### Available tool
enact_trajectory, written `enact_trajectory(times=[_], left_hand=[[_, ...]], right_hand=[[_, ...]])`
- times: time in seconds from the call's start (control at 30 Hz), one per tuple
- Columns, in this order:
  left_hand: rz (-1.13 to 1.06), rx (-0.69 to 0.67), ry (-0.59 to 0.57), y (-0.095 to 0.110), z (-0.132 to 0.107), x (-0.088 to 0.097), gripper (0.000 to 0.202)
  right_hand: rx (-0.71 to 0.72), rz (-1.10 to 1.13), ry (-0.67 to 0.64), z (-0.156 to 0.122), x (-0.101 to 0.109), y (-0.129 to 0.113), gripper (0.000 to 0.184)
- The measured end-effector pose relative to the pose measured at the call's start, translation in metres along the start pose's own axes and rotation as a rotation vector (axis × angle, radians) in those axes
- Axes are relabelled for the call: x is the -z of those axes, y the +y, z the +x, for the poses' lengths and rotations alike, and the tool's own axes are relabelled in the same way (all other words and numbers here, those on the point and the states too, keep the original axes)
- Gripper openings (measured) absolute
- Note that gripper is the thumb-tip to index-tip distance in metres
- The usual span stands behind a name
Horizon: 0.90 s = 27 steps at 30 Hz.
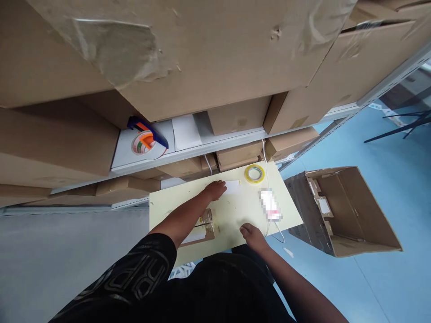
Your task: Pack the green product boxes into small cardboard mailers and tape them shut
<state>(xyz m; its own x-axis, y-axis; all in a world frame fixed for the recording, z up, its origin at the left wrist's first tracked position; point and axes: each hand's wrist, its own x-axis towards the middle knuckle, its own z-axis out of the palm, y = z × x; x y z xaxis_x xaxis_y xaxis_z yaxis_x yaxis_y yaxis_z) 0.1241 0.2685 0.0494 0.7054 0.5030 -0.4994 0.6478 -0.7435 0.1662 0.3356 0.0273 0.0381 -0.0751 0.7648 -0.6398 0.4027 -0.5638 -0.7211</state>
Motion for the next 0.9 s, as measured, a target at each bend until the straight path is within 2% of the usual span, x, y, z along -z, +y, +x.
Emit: enact_trajectory(times=[0.27, 0.57, 0.9], left_hand=[[0.002, 0.022, 0.006, 0.003, 0.002, -0.006, 0.03], [-0.046, 0.047, 0.029, 0.004, 0.001, -0.009, 0.028], [-0.075, 0.036, 0.011, -0.002, -0.002, -0.005, 0.023]], right_hand=[[-0.007, -0.03, -0.008, 0.008, -0.001, 0.009, 0.04], [-0.019, -0.068, -0.029, 0.009, -0.007, 0.0, 0.038], [-0.021, -0.075, -0.033, 0.012, -0.009, 0.004, 0.037]])
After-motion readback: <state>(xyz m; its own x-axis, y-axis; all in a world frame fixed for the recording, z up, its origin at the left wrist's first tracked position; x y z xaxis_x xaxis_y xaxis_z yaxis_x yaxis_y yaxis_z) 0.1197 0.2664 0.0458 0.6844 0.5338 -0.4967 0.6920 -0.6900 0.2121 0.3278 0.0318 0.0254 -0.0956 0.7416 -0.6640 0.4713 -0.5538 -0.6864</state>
